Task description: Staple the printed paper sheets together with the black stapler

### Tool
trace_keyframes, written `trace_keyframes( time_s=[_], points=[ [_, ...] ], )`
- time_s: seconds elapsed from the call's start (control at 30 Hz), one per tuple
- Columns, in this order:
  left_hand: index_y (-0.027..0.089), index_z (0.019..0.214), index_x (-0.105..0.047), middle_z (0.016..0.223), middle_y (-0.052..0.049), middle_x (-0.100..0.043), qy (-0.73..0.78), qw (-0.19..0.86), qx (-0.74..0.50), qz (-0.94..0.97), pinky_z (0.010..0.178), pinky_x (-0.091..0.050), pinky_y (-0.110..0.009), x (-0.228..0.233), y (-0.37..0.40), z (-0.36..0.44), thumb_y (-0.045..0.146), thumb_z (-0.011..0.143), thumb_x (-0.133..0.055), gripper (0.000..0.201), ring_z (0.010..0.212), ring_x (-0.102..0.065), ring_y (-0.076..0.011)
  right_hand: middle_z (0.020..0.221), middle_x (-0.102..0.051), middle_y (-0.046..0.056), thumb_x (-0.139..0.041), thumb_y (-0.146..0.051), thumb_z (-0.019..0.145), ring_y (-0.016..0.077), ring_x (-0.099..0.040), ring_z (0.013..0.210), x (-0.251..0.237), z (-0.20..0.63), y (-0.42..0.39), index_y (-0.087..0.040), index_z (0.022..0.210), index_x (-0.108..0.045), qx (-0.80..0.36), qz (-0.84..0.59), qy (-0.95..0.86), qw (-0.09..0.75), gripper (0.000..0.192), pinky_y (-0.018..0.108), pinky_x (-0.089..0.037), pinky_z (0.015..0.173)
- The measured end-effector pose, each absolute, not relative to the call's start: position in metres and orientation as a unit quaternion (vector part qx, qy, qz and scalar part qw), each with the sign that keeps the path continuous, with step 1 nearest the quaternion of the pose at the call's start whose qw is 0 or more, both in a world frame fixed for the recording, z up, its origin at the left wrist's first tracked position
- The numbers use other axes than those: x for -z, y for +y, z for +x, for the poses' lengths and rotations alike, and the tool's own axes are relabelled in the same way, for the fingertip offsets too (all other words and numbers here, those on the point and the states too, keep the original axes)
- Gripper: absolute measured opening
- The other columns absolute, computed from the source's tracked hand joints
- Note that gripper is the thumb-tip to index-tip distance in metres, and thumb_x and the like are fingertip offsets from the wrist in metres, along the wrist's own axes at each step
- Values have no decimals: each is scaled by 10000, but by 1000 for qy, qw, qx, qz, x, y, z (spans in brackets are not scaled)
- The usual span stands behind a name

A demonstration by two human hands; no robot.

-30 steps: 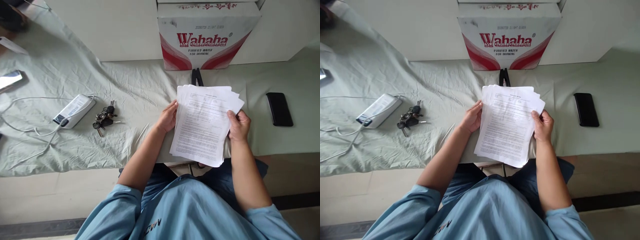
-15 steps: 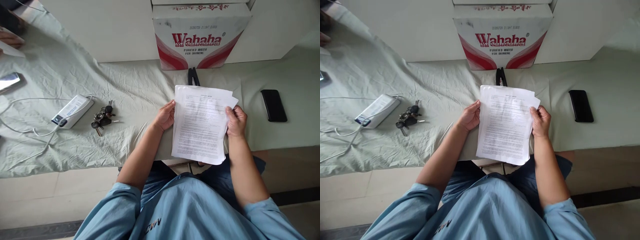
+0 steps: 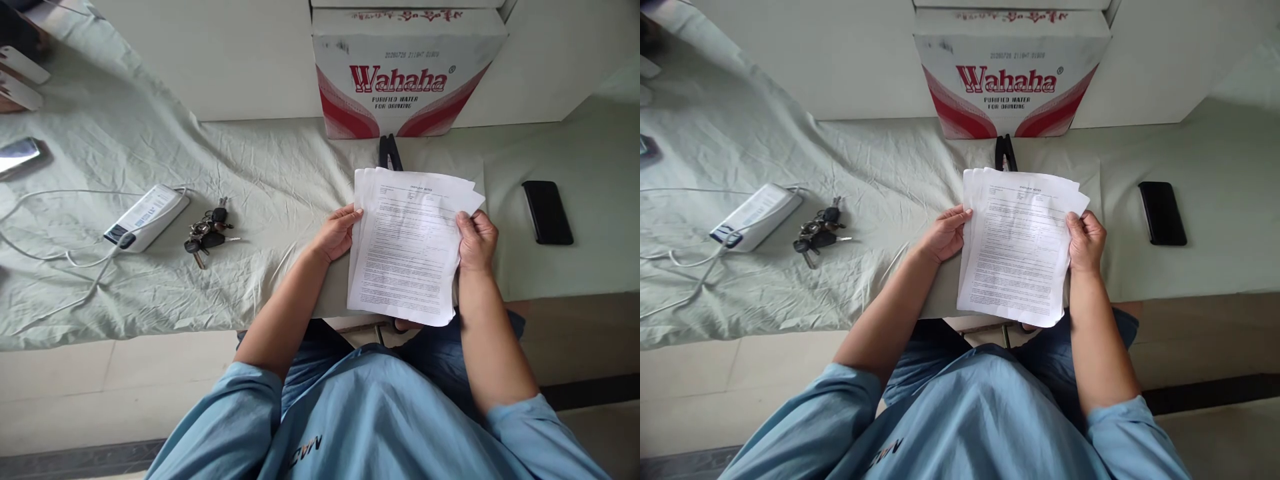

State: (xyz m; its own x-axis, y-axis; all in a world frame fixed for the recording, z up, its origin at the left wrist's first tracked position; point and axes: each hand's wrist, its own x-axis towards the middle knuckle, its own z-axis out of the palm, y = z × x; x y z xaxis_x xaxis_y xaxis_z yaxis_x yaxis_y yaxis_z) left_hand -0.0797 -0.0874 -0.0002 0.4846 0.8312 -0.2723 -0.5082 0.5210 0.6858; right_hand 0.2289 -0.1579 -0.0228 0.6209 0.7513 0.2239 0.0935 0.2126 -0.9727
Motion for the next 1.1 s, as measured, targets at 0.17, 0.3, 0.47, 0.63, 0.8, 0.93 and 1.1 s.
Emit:
trace_keyframes(
  time_s=[0.17,0.3,0.47,0.63,0.8,0.93,1.1],
  points=[
    [132,1030,-874,1096,-172,-909,287,816,-394,311,1180,-671,-533,1,-91,-79,433,807,-1056,416,1298,-844,-412,796,-705,-12,-1016,-703,714,147,-607,737,22,229,-158,-218,826,-776,-245,-581,-367,684,553,306,-551,717],
    [140,1047,-886,1116,-176,-908,280,814,-386,331,1164,-677,-554,2,-92,-79,501,751,-1093,511,1287,-845,-423,786,-695,-16,-1011,-711,725,150,-605,728,22,228,-158,-223,832,-774,-244,-581,-374,681,553,313,-557,719],
    [150,1045,-892,1111,-163,-910,282,811,-383,341,1160,-680,-561,1,-93,-79,556,763,-1086,532,1268,-851,-418,791,-679,-16,-998,-710,750,150,-597,732,21,227,-159,-219,845,-766,-242,-582,-381,676,551,309,-540,714],
    [148,1029,-879,1043,-142,-907,309,801,-402,319,1148,-692,-547,3,-93,-77,597,706,-1110,600,1231,-861,-409,724,-594,-45,-979,-727,754,124,-508,686,23,226,-160,-223,770,-701,-230,-596,-377,670,576,278,-474,660],
    [152,1033,-857,1020,-127,-906,334,800,-413,280,1141,-703,-531,6,-93,-76,485,774,-1078,476,1212,-868,-388,778,-624,-34,-943,-716,771,152,-577,740,30,231,-154,-238,813,-717,-155,-600,-325,714,531,311,-545,722],
    [153,1053,-855,1020,-127,-906,347,801,-411,263,1114,-718,-505,5,-92,-77,401,851,-1020,359,1165,-883,-366,791,-624,-35,-980,-655,747,162,-615,759,35,241,-152,-243,823,-726,-156,-573,-297,748,490,324,-581,751],
    [152,1102,-859,1015,-118,-908,359,799,-406,260,1069,-731,-492,3,-92,-77,387,867,-1009,365,1110,-893,-352,779,-618,-31,-986,-672,701,154,-587,741,33,241,-156,-233,817,-733,-171,-601,-301,721,519,312,-542,714]
  ],
)
